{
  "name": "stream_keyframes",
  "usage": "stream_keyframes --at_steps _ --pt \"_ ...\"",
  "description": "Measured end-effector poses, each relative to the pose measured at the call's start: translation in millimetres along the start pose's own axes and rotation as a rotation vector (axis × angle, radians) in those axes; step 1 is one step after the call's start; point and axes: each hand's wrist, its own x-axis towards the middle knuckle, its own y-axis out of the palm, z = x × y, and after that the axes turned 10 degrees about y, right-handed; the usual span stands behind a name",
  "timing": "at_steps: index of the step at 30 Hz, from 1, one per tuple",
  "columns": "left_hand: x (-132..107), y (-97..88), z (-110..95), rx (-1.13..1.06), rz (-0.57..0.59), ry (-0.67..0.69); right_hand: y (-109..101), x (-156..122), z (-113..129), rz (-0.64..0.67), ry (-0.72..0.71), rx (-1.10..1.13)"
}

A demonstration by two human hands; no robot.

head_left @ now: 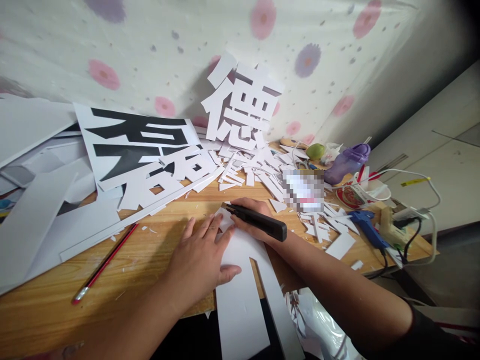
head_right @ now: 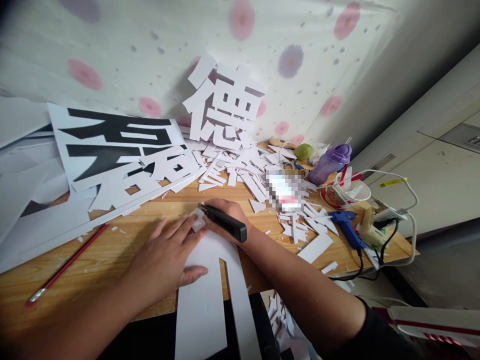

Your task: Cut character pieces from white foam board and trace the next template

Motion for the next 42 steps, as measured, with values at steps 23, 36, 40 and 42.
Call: stream_keyframes --at_steps 23,36,40,42 --pt "4.9 -6.1 -1.5 0.042 0.12 -0.024 -16.2 -9.0 14.1 0.107 -0.01 -0.029" --pt "4.5 -6.7 -2.4 0.091 0.141 -0.03 -36.4 -20.9 13.1 0.259 0.02 -0.094" --pt "4.8 -3.9 -2.3 0.082 0.107 -0.036 -40.6 -25.7 11.0 0.274 0.012 -0.145" --pt "4.7 -2.6 -1.9 0.079 0.095 -0.036 -41.5 -27.4 8.6 0.274 -0.011 -0.142"
